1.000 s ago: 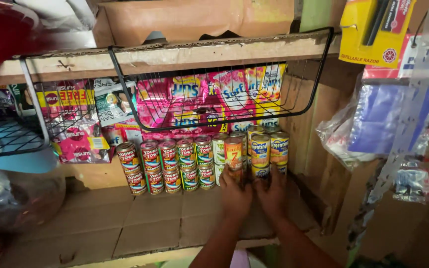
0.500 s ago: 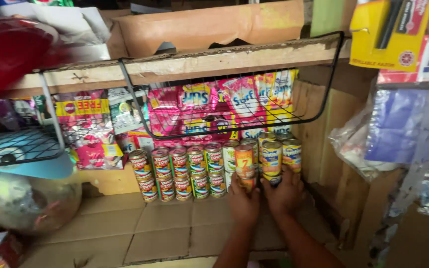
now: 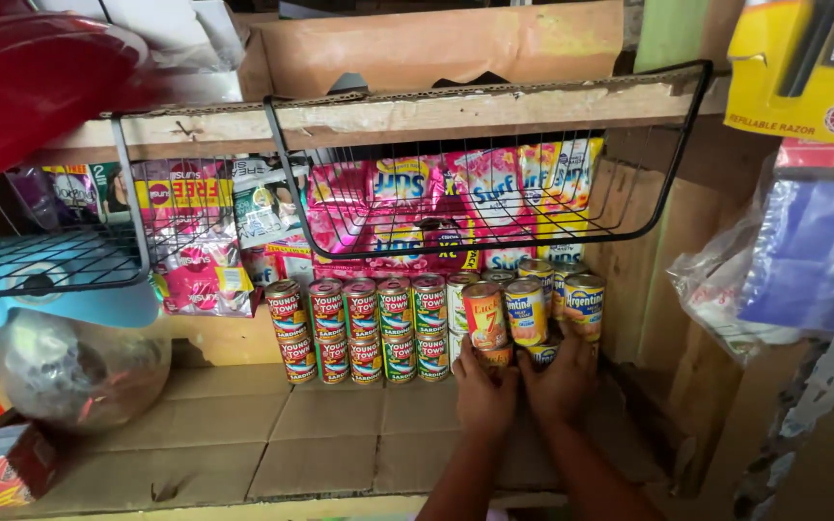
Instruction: Stocking and organizing canned goods on a shelf from a box on the floor.
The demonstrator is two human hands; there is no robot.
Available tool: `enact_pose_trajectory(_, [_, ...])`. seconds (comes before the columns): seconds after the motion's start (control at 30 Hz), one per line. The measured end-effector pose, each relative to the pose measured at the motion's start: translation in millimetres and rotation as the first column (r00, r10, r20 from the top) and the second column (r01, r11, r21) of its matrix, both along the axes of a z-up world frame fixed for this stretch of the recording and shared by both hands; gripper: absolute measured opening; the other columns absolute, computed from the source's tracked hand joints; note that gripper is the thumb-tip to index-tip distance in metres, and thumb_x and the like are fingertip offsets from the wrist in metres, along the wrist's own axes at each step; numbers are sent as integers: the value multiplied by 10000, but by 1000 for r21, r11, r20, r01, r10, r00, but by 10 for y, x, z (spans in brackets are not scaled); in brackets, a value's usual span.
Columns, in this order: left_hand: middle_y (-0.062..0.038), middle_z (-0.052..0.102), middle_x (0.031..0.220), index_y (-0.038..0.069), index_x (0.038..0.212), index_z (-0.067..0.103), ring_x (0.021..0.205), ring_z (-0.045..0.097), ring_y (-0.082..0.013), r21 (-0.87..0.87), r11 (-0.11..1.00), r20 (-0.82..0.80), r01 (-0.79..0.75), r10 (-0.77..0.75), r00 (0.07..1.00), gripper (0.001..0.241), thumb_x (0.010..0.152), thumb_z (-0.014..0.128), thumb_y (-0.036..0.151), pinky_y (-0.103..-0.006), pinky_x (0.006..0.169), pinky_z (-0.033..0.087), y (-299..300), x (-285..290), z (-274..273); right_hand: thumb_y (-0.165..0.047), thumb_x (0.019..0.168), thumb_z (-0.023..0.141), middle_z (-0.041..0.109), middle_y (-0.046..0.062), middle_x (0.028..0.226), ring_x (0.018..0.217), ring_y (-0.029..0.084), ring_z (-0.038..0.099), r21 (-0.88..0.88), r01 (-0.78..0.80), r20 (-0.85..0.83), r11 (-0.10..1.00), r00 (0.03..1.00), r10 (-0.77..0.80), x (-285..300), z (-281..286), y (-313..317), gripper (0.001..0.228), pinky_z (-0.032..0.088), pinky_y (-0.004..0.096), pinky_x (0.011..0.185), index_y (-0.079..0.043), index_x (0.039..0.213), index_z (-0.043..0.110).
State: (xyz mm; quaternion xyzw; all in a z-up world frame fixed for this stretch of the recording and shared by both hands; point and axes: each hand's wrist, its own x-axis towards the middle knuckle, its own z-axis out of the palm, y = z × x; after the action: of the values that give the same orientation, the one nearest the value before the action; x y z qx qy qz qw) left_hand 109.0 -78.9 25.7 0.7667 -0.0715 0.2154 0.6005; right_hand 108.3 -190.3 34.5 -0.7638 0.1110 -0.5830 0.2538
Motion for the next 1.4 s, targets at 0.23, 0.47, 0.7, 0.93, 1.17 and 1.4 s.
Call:
enact_pose_trajectory(0.23, [-220,456,1445,38,1552,246,1265,583,-339,-218,963,215,157,-109,971,889,891,792,274,-434,1001,515,-81,274,-120,-376,729,832,578,231,1353,1226,432,562,-130,-14,-73,991,997,4,-22,12,46,937,467,559,959,-101,1535,439])
enact_pose_trajectory(0.47, [-238,594,1253,8,1470,428,1120,613,-350,-108,994,363,15,25,931,734,886,764,299,-439,946,513,-20,296,-56,-451,840,708,606,173,1340,1145,408,591,-218,74,-90,973,991,-95,-11,32,85,802,447,601,930,-129,1528,452])
enact_pose_trajectory(0.7, [-226,557,1224,1,1409,496,1110,581,-343,-168,985,381,36,32,924,687,816,780,200,-455,948,495,-32,336,-99,-490,863,704,571,228,1344,1152,450,553,-168,41,-51,985,997,-50,79,-71,-1,741,450,593,920,-68,1445,521])
enact_pose_trajectory(0.93, [-171,625,1145,-2,1385,530,1036,596,-281,-126,991,490,53,16,871,610,842,771,137,-425,898,505,-47,531,-265,-423,849,730,552,226,1345,1231,446,508,-133,-22,-32,991,999,18,43,-68,29,621,427,575,998,-43,1318,586])
enact_pose_trajectory(1.17, [-80,673,1121,41,1407,419,925,652,-140,-519,623,378,585,-446,811,494,962,624,109,-292,772,548,-54,369,-86,-318,865,741,560,269,1288,1199,460,510,-146,-181,54,973,980,190,4,-26,70,609,416,549,1018,57,1296,529])
enact_pose_trajectory(1.4, [-84,683,1173,25,1373,490,1030,653,-144,-534,627,376,568,-425,823,451,996,667,199,-281,872,554,-70,432,-149,-315,849,769,569,260,1154,1105,451,540,-81,-246,85,966,964,253,-5,-25,74,579,428,544,949,44,1226,516])
